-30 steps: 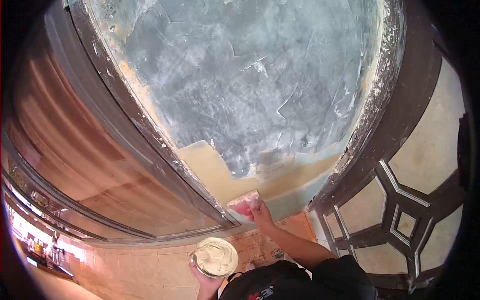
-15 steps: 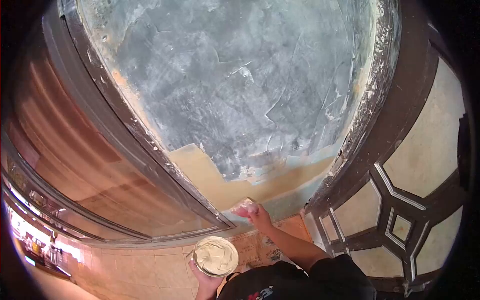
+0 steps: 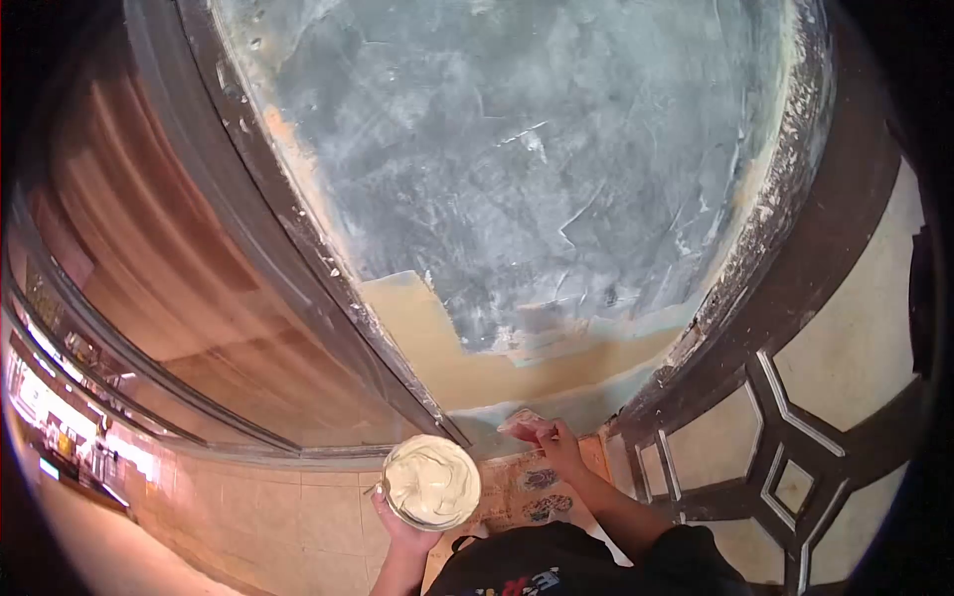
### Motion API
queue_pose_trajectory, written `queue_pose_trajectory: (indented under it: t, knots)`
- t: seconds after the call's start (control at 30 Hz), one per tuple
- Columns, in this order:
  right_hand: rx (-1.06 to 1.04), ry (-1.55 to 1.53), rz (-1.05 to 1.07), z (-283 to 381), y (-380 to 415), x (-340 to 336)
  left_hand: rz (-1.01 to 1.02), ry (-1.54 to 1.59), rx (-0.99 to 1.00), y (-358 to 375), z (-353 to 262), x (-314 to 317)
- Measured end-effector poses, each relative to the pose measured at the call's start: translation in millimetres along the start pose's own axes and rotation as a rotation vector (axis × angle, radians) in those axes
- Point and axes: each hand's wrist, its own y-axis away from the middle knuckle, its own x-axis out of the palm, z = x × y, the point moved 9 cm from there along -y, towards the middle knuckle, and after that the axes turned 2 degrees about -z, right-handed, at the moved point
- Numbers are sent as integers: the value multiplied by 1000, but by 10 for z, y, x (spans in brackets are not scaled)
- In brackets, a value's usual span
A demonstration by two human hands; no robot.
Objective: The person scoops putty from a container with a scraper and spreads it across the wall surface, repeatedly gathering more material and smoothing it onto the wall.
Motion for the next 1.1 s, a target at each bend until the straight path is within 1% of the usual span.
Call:
queue_pose_trajectory:
  t: [0.03,0.07,0.13,0.17,0.23,0.27,0.33,0.37,0.43,0.47,0.53,0.6,0.67,0.73,0.77,0.83,1.0,1.03,1.1]
  knots:
    - [-41,-65,50,229,58,113,18,-10,-2,-16,2,65]
    - [-37,-61,57,393,118,184,12,-5,2,-21,2,100]
    - [-87,-233,57,797,200,280,30,7,-27,-51,56,196]
    - [-89,-229,57,952,231,306,70,26,-30,-61,80,263]
    - [-216,-229,67,1326,297,334,90,11,-34,-71,120,358]
    - [-217,-228,66,1417,313,342,106,-7,-38,-69,147,399]
    - [-331,-255,30,1670,369,277,95,2,-26,-76,191,441]
    - [-334,-251,28,1773,388,231,110,-12,-12,-73,203,514]
    - [-686,148,58,2226,587,232,129,-23,-1,-69,247,593]
    - [-689,151,57,2312,615,199,157,-19,0,-65,273,632]
    - [-865,426,14,2526,778,201,184,-11,0,-46,336,680]
    - [-848,424,21,2589,832,139,144,-26,-20,-37,426,666]
    - [-831,422,30,2607,828,77,156,-1,-9,-47,502,665]
    - [-995,587,-40,2714,910,37,135,-37,9,-22,551,722]
    - [-994,589,-37,2753,919,16,151,-2,-33,-17,617,715]
    - [-1038,740,-63,2866,975,25,134,-27,-14,-17,682,732]
    - [-1096,889,-79,2946,1023,25,140,-34,-3,-9,895,894]
    - [-1118,934,-77,2956,1039,42,149,5,-19,-20,960,888]
    - [-1136,953,-80,3005,1075,40,142,-11,-6,-9,1013,964]
